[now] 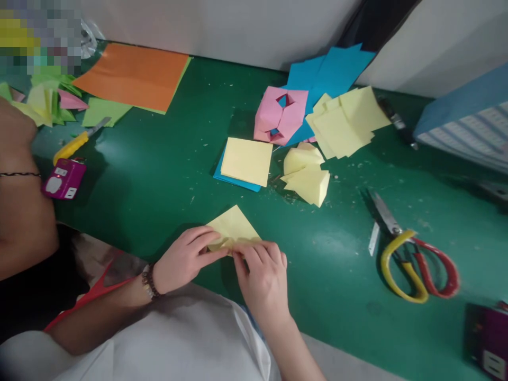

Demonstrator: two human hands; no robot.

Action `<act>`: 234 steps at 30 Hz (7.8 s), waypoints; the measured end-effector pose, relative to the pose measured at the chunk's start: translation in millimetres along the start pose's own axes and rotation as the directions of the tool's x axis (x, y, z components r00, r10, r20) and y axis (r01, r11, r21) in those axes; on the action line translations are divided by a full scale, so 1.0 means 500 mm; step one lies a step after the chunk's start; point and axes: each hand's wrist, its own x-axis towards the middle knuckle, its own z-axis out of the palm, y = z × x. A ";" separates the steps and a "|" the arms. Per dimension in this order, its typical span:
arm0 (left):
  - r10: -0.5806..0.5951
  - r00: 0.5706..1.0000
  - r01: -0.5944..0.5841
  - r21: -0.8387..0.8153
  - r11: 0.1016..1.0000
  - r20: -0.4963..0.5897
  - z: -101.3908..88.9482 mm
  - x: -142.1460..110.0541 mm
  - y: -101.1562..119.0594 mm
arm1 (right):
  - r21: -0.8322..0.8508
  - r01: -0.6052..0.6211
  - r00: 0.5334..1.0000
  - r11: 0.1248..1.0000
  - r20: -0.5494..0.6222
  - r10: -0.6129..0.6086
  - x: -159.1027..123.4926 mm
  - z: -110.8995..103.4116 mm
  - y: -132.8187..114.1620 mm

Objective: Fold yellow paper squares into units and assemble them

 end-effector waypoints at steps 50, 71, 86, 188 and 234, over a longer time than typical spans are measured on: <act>-0.063 0.984 0.083 -0.113 0.990 0.165 -0.027 0.019 -0.008 | 0.030 -0.011 1.000 0.999 -0.023 0.012 0.002 0.008 0.002; -0.060 0.959 0.121 -0.208 0.971 0.276 -0.060 0.090 -0.028 | 0.019 -0.021 1.000 1.000 -0.016 0.021 0.003 0.009 0.003; -0.017 0.970 0.061 -0.177 0.982 0.242 -0.047 0.076 -0.039 | 0.066 -0.035 0.997 0.997 -0.065 0.040 0.002 -0.013 0.001; 0.364 0.899 -0.370 -0.023 0.929 0.244 -0.035 -0.022 -0.051 | 0.028 0.271 0.956 0.962 0.112 -0.272 0.016 -0.034 0.037; 0.307 0.906 -0.318 -0.008 0.948 0.293 -0.038 -0.012 -0.033 | 0.011 0.242 0.963 0.970 0.117 -0.241 0.031 -0.021 0.035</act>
